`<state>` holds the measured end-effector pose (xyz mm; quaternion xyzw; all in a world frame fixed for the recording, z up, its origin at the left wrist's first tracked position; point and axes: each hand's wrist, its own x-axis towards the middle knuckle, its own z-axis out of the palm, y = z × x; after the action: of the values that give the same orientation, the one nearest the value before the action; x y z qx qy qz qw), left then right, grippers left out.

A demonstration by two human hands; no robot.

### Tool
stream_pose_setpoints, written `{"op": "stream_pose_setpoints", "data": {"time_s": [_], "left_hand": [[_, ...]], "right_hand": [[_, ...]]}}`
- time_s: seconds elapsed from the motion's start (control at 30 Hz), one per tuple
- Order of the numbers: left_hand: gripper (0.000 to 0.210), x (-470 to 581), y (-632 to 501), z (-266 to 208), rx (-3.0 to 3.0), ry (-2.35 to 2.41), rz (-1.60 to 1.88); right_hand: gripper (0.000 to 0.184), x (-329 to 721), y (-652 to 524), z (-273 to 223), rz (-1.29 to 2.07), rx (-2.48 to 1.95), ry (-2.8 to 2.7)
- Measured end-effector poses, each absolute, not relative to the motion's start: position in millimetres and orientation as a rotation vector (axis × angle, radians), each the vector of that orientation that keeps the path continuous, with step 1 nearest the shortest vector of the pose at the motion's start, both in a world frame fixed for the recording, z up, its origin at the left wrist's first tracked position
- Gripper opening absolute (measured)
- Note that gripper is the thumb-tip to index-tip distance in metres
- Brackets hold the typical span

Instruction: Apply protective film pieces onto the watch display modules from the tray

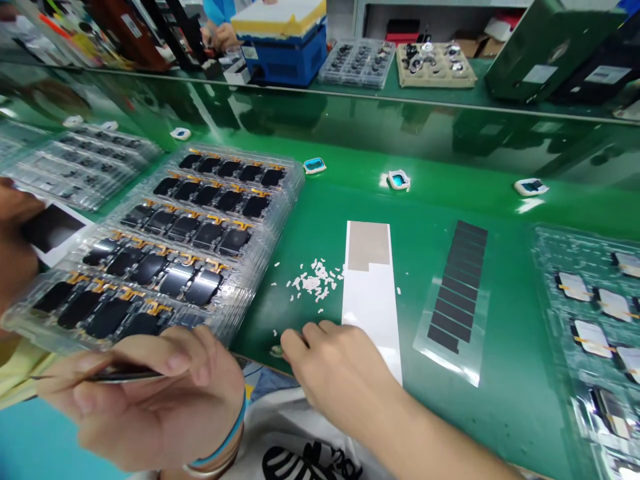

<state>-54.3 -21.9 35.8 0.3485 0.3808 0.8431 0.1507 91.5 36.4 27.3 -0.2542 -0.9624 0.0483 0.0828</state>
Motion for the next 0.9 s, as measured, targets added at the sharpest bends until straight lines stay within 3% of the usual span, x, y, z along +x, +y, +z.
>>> {"op": "stream_pose_setpoints", "data": {"time_s": [0.17,0.33,0.4,0.47,0.6,0.77,0.9], "left_hand": [[0.006,-51,-20,36,0.981,1.082,2.443],[0.007,-49,-28,39,0.91,1.086,2.36],[0.006,-47,-32,42,0.855,1.096,2.352],[0.005,-46,-38,46,0.816,1.11,2.352],[0.008,-51,-49,54,0.698,1.192,2.334],[0.005,-54,-47,57,0.784,1.154,2.352],[0.006,-47,-36,51,0.878,1.141,2.301]], "right_hand": [[0.011,92,44,26,0.121,-1.205,-2.706],[0.013,87,40,44,1.45,-0.961,-2.645],[0.018,80,40,43,1.982,-0.881,-2.399],[0.024,72,46,34,2.3,-0.89,-1.989],[0.025,66,67,16,2.087,-1.02,-1.545],[0.04,73,72,17,2.408,-0.788,-1.461],[0.037,87,73,22,2.158,-0.91,-1.498]]}}
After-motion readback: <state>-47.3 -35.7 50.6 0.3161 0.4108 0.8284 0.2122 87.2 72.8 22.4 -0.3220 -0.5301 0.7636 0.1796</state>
